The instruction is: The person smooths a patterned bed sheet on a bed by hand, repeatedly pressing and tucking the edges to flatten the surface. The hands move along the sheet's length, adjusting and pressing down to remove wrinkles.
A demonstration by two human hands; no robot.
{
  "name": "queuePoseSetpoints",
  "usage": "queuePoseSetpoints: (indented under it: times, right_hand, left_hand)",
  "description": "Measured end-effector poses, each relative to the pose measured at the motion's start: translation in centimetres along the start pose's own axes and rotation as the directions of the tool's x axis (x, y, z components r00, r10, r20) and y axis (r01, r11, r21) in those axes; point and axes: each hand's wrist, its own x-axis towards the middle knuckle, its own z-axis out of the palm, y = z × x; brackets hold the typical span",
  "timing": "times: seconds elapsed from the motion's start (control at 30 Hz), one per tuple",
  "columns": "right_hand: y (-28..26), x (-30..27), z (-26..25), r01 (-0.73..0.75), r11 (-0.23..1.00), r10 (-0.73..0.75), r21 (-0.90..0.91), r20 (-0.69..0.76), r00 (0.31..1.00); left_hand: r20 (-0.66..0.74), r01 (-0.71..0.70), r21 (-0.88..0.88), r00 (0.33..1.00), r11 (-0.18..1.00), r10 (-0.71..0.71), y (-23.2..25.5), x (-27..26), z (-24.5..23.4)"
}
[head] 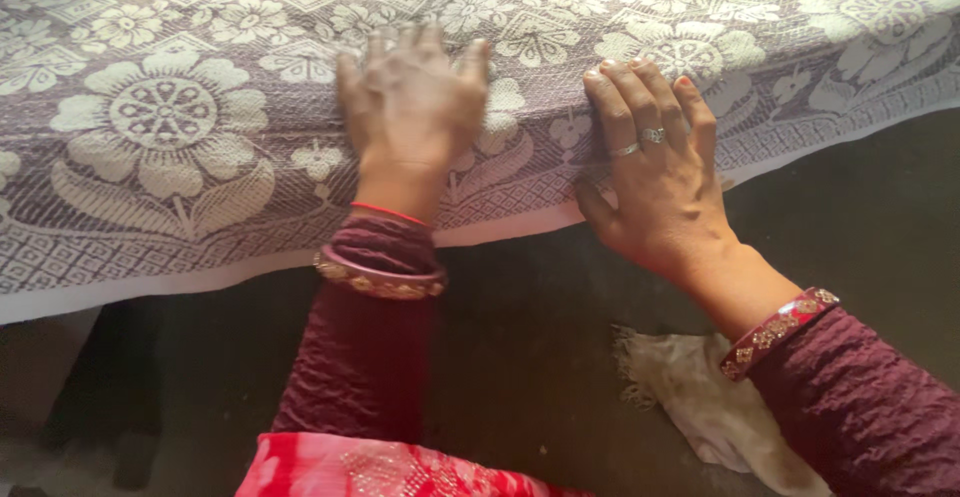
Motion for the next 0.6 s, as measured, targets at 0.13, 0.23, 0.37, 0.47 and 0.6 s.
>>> queuePoseSetpoints:
  times: [0.13, 0.23, 0.37, 0.47, 0.6]
  right_hand:
    - [-0.1, 0.1, 0.4, 0.005, 1.000, -0.004, 0.010, -0.051, 0.999]
    - [-0.2, 0.0, 0.7, -0.001, 1.000, 0.002, 0.008, -0.062, 0.998]
    - [0.0, -0.1, 0.9, -0.001, 1.000, 0.002, 0.016, -0.080, 0.997]
    - [0.2, 0.1, 0.6, 0.006, 0.999, -0.008, -0.037, -0.058, 0.998]
    - [0.9, 0.9, -1.2, -0.032, 0.998, 0.033, 0.054, -0.005, 0.999]
  left_hand:
    - [-0.006, -0.083, -0.010, 0.997, 0.997, 0.083, 2.7, -0.9, 0.5]
    - [-0.023, -0.148, -0.051, 0.989, 0.988, 0.147, 4.4, -1.6, 1.1]
    - [-0.121, -0.213, -0.098, 0.972, 0.972, 0.201, 6.2, -2.4, 2.4]
    - [-0.200, -0.250, -0.169, 0.956, 0.953, 0.215, 6.4, -3.1, 3.0]
    - [-0.165, -0.253, -0.265, 0.963, 0.931, 0.214, 5.1, -3.3, 1.8]
